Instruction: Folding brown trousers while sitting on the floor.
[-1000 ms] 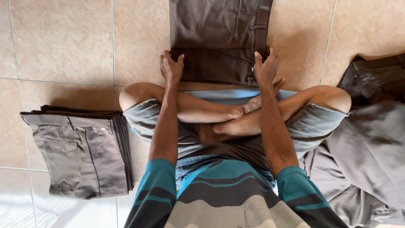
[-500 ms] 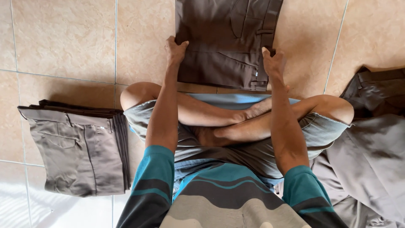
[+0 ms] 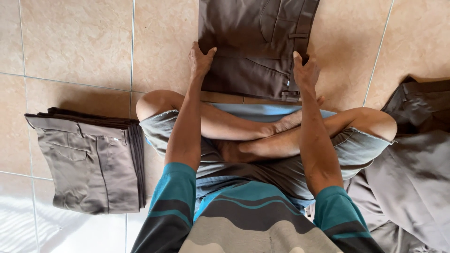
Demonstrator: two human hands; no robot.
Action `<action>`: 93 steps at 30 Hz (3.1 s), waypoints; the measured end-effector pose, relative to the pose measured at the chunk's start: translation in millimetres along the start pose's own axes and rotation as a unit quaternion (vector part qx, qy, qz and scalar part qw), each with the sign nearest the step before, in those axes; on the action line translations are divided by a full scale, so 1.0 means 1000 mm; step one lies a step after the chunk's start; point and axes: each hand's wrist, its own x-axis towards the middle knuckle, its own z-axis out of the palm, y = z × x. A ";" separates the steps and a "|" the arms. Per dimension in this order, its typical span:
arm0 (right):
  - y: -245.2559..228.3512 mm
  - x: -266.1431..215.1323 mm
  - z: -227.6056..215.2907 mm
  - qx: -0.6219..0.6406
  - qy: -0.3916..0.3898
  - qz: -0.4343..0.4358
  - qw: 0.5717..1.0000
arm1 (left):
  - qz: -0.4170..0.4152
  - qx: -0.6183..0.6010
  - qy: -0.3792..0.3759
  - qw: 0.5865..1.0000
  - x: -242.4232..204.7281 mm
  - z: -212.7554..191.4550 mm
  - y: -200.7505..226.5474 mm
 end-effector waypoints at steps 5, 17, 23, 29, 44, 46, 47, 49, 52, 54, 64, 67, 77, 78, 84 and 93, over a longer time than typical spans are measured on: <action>0.007 0.006 0.008 -0.009 0.024 -0.014 1.000 | -0.061 0.029 -0.049 0.997 0.002 -0.007 0.006; -0.008 0.001 -0.001 -0.002 -0.010 0.010 1.000 | -0.097 0.037 -0.072 0.992 0.005 -0.008 0.015; 0.006 0.006 0.007 -0.018 0.074 -0.054 0.996 | -0.043 0.086 -0.016 0.995 0.011 -0.008 0.005; 0.015 0.012 0.013 -0.043 0.014 -0.027 0.999 | -0.090 0.060 -0.067 0.992 -0.008 -0.023 0.016; 0.014 -0.031 0.077 -0.325 0.321 -0.242 0.856 | 0.245 0.302 0.043 0.920 0.072 0.043 0.054; 0.009 -0.029 0.078 -0.339 0.316 -0.231 0.856 | 0.255 0.309 0.071 0.913 0.101 0.050 0.052; 0.010 -0.031 0.079 -0.354 0.306 -0.215 0.857 | 0.263 0.319 0.093 0.906 0.111 0.055 0.048; 0.006 -0.030 0.078 -0.369 0.297 -0.211 0.855 | 0.272 0.319 0.114 0.901 0.113 0.054 0.041; 0.006 -0.027 0.078 -0.388 0.272 -0.200 0.857 | 0.271 0.310 0.126 0.902 0.110 0.052 0.038; 0.005 -0.026 0.080 -0.392 0.260 -0.190 0.862 | 0.266 0.300 0.116 0.909 0.110 0.048 0.041; 0.005 -0.028 0.080 -0.399 0.304 -0.185 0.845 | 0.242 0.300 0.156 0.910 0.109 0.071 0.020; 0.016 -0.022 0.084 -0.417 0.304 -0.167 0.840 | 0.203 0.282 0.153 0.925 0.058 0.061 0.031; 0.035 -0.006 0.072 -0.284 0.092 -0.119 0.947 | 0.183 0.251 0.017 0.950 -0.070 0.010 -0.019; 0.049 0.002 0.070 -0.283 0.094 -0.121 0.947 | 0.184 0.250 0.020 0.950 -0.070 0.009 -0.019; 0.100 0.013 0.060 -0.130 0.176 -0.221 0.951 | 0.110 0.240 -0.039 0.964 -0.083 0.005 0.001; 0.062 0.002 0.037 -0.199 0.193 -0.244 0.929 | 0.155 0.259 0.079 0.950 -0.074 0.002 0.004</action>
